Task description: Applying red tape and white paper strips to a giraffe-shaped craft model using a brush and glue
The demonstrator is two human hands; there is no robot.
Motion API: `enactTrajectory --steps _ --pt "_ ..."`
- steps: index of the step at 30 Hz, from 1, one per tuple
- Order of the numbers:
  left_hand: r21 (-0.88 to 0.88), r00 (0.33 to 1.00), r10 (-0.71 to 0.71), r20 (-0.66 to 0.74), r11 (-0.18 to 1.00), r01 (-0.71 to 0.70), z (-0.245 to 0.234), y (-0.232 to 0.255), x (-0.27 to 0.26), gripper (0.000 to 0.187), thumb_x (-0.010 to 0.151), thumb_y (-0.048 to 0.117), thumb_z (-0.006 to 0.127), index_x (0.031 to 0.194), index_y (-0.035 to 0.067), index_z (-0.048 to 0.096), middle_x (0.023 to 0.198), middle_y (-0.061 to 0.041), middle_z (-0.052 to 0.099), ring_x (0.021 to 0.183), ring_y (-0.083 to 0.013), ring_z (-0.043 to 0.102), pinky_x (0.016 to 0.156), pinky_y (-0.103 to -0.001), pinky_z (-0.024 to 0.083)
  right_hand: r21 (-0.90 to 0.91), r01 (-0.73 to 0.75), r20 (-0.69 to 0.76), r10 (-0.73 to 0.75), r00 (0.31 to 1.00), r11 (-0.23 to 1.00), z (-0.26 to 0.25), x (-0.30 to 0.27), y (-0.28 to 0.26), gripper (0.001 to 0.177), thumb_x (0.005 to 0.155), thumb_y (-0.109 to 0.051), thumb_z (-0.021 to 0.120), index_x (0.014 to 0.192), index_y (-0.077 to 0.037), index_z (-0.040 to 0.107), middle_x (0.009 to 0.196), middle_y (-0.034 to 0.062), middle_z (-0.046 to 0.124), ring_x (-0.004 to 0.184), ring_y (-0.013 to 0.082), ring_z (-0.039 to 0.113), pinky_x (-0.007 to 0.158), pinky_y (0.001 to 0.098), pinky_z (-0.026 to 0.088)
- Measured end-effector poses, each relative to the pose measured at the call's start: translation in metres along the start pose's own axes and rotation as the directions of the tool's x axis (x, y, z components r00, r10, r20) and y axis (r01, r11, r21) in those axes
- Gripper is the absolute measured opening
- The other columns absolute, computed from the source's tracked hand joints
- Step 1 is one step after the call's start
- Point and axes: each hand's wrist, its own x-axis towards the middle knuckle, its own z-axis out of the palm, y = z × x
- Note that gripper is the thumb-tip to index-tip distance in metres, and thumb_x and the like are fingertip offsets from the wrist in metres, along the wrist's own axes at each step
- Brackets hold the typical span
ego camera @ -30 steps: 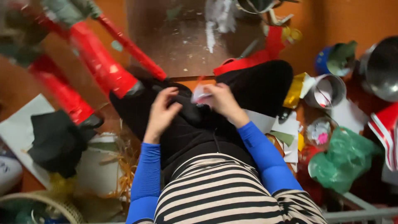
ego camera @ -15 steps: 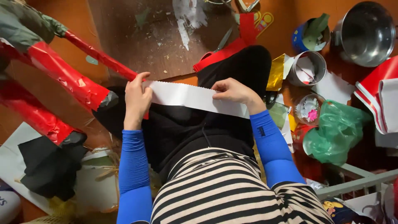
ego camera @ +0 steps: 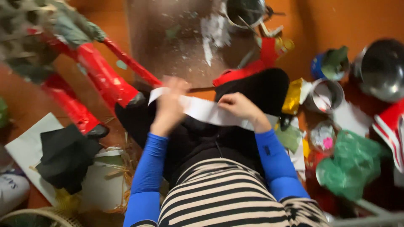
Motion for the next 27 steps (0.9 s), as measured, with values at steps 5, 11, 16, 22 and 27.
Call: enactTrajectory --steps 5,11,16,22,27 --pt "-0.176 0.926 0.112 0.361 0.983 -0.051 0.063 0.002 -0.023 0.039 0.09 0.016 0.079 0.125 0.01 0.065 0.111 -0.018 0.076 0.114 -0.0463 0.072 0.121 -0.074 0.029 -0.28 0.056 0.019 -0.053 0.998 0.958 0.03 -0.005 -0.088 0.023 0.098 -0.014 0.069 0.119 -0.015 0.077 0.11 0.0107 0.082 0.112 0.0331 0.076 0.096 0.0474 0.059" --pt "0.02 0.927 -0.027 0.375 1.0 0.02 0.113 -0.055 -0.047 0.007 0.091 0.031 0.077 0.098 0.031 0.077 0.093 0.006 0.084 0.108 -0.0262 0.082 0.127 -0.078 0.017 -0.471 0.108 0.069 -0.085 0.994 0.875 0.059 0.009 -0.06 0.024 0.104 -0.04 0.067 0.096 -0.017 0.068 0.093 0.0143 0.076 0.099 0.0381 0.075 0.081 0.0519 0.057" --pt "-0.185 0.894 0.009 0.448 0.979 0.083 0.069 -0.044 -0.062 0.019 0.1 0.03 0.071 0.114 0.033 0.083 0.102 0.006 0.087 0.11 -0.0311 0.082 0.127 -0.078 0.022 -0.289 0.098 0.128 -0.063 0.99 0.952 0.073 0.01 -0.04 0.035 0.109 -0.048 0.065 0.09 -0.019 0.07 0.077 0.0051 0.075 0.08 0.0118 0.071 0.072 0.0399 0.056" --pt "-0.429 0.94 -0.058 0.337 0.879 0.208 0.047 -0.027 -0.069 0.012 0.1 0.055 0.076 0.105 0.045 0.083 0.087 0.017 0.083 0.095 -0.0163 0.082 0.114 -0.054 0.052 0.118 0.19 0.017 -0.194 0.981 0.975 0.073 0.0 -0.072 0.037 0.112 -0.025 0.064 0.078 -0.014 0.069 0.066 -0.0087 0.054 0.068 0.0081 0.05 0.056 0.0264 0.042" --pt "-0.243 0.946 -0.038 0.323 0.962 0.122 -0.015 0.008 -0.066 0.048 0.087 0.048 0.08 0.074 0.005 0.063 0.065 -0.008 0.064 0.058 -0.0315 0.054 0.06 -0.043 0.047 0.11 0.147 -0.058 -0.141 0.988 0.983 0.052 -0.017 -0.088 0.025 0.109 -0.015 0.064 0.089 -0.002 0.071 0.07 -0.0039 0.054 0.061 0.0074 0.042 0.053 0.0231 0.034"
